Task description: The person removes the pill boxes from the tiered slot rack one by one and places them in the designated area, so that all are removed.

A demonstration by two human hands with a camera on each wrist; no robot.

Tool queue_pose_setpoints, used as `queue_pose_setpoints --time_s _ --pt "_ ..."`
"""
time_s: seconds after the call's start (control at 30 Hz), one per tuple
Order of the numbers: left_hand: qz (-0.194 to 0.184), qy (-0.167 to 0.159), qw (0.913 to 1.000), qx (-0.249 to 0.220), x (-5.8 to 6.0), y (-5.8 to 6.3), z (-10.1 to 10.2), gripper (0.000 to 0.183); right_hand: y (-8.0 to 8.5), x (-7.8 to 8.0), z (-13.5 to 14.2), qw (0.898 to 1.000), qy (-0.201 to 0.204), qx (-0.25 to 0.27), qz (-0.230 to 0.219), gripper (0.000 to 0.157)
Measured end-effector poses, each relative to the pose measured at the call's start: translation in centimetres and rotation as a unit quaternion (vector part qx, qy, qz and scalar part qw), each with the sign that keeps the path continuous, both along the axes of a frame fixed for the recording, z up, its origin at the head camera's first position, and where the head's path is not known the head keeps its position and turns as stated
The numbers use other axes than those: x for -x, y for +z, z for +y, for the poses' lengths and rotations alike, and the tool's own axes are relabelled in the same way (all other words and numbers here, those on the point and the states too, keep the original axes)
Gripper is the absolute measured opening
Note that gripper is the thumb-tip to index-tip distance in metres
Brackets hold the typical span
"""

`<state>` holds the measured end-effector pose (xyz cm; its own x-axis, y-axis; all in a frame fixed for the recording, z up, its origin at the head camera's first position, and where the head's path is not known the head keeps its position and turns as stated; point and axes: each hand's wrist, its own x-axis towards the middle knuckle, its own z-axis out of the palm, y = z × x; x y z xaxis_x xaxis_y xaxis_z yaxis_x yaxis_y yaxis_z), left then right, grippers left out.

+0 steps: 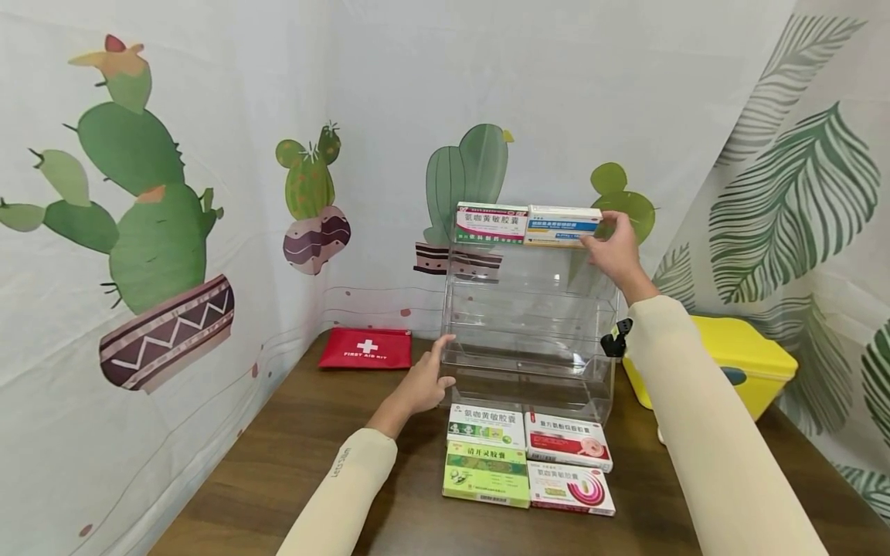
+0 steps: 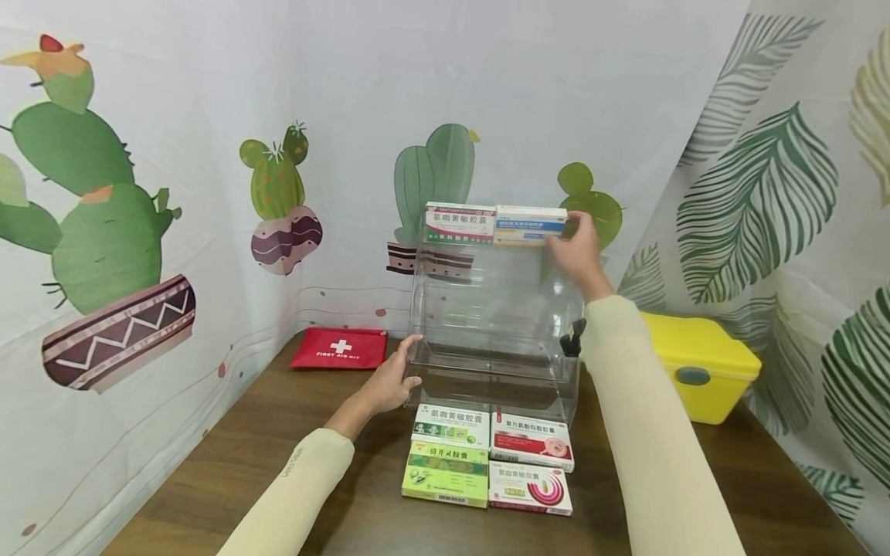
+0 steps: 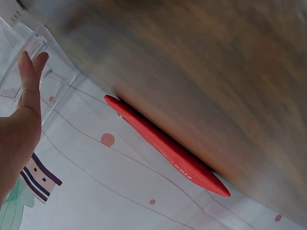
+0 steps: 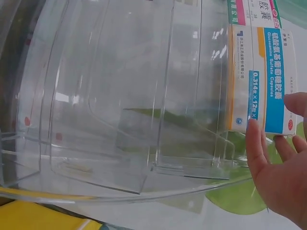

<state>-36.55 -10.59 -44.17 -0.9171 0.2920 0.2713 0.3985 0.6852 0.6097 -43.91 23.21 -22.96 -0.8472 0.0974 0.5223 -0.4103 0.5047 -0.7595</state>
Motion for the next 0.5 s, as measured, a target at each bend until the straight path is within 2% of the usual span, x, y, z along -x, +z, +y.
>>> queue_pose_setpoints --time_s 0.17,0.23,0.4,0.5 --pt "-0.004 0.0 1.0 -0.003 0.0 0.0 0.0 0.081 0.6 0.1 0.2 0.997 -0.009 -0.073 0.026 0.071" --pt "-0.004 -0.001 1.0 -0.002 0.0 0.0 0.1 0.081 0.9 0.2 0.3 0.994 -0.015 -0.103 0.028 0.07" --pt "-0.002 -0.001 1.0 0.008 -0.1 0.1 0.1 0.08 1.3 0.2 0.3 0.99 -0.031 -0.137 0.011 0.061" --pt "-0.004 -0.001 0.9999 0.01 -0.1 0.1 0.1 0.08 1.2 0.3 0.2 0.989 -0.009 -0.145 -0.005 0.064"
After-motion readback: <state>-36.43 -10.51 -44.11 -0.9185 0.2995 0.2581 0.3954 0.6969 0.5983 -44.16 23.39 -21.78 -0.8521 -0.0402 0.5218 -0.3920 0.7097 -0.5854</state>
